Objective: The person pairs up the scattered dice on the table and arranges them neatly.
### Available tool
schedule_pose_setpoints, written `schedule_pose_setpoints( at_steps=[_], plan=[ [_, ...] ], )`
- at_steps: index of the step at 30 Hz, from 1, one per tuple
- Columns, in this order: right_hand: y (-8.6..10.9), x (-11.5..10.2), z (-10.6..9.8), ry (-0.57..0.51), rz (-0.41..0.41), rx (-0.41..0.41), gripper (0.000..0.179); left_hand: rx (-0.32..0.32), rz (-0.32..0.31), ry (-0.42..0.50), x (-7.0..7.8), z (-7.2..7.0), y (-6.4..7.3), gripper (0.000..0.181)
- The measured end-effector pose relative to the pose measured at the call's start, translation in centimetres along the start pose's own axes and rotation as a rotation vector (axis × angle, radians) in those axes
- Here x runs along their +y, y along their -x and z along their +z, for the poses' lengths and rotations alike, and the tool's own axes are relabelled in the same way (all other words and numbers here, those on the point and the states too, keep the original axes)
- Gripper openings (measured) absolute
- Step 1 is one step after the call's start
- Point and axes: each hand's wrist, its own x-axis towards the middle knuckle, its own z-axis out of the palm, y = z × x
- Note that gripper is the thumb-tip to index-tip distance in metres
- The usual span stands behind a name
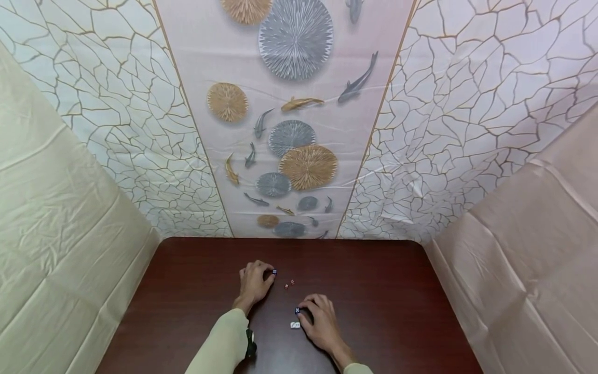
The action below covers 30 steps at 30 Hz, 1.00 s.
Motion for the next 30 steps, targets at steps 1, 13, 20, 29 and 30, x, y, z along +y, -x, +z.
schedule_pose_setpoints(
  at_steps=[1, 13, 20, 29, 30],
  plan=[
    [0.0, 0.0, 0.0, -0.003, -0.003, 0.0, 0.019, 0.006, 0.0, 0.007, -0.1, 0.0, 0.0, 0.015],
    [0.0, -0.3, 0.3, -0.014, 0.012, 0.006, 0.02, -0.016, -0.013, -0.023, 0.3, -1.0, 0.5, 0.015],
    [0.0, -0.1, 0.3, -0.005, 0.017, 0.01, 0.021, 0.015, 0.036, 0.033, 0.4, -2.2, 2.0, 0.015],
    [0.0, 0.2, 0.3, 0.005, 0.019, 0.009, 0.021, -0.021, 0.074, 0.058, 0.5, -2.9, 4.6, 0.011],
    [0.0, 0.2, 0.3, 0.005, 0.022, 0.007, 0.021, -0.024, 0.082, 0.055, 0.5, -2.8, 5.0, 0.011]
  ],
)
